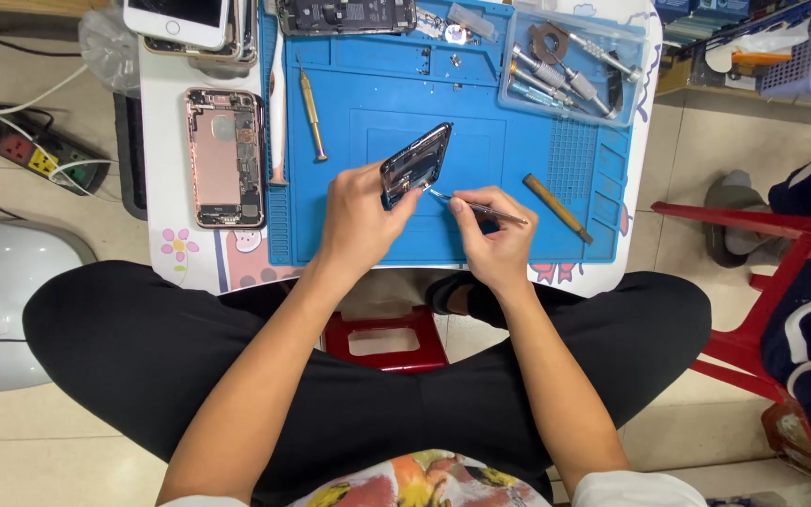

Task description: The person uses tweezers and a screwdriver to work on the internal components of a disassembled smartphone. They carefully manipulate small parts and connectors on the device's motherboard while it rests on a blue work mat.

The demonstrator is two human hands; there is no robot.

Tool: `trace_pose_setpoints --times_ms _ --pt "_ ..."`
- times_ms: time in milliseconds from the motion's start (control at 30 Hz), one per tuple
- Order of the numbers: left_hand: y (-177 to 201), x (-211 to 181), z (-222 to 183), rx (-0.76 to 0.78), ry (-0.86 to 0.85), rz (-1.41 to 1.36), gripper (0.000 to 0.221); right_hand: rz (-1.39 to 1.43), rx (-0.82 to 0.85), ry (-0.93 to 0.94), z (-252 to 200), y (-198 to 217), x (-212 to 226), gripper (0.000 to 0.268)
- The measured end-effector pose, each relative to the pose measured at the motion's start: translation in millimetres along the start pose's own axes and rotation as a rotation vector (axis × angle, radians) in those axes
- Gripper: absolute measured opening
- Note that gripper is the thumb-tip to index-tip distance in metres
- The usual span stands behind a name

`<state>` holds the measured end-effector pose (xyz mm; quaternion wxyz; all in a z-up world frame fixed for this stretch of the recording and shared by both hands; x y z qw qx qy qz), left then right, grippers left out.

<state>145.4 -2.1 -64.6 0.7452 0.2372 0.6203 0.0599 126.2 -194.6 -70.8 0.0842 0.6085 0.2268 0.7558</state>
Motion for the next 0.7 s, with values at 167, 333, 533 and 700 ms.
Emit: trace_pose_setpoints --times_ms 167,333,533,700 --pt "3.4 -7.3 3.9 -0.037 0.022 0.014 0.007 -0.015 -0.006 0.010 6.3 3.8 6.2 0.003" --pt "6.9 -21.7 3.0 -0.055 0.075 0.022 0.010 -0.016 -0.040 -0.048 4.9 14.5 9.2 0.004" --pt "-0.3 -12.7 -1.3 -0.034 0.186 0.053 0.025 0.094 0.024 -0.083 0.3 19.2 -3.0 0.003" --pt "-16.4 20.4 -7.0 -0.049 0.185 0.102 0.029 0.105 0.208 -0.151 0.6 14.1 -16.7 0.013"
Point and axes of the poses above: each hand's wrist, its own z-axis towards the middle knuckle, its own y-axis out of the back of the hand, x = y × z, the point moved 10 cm from there along z, towards the middle knuckle, and after that the axes turned 15 degrees about x, right-handed, at the moved point
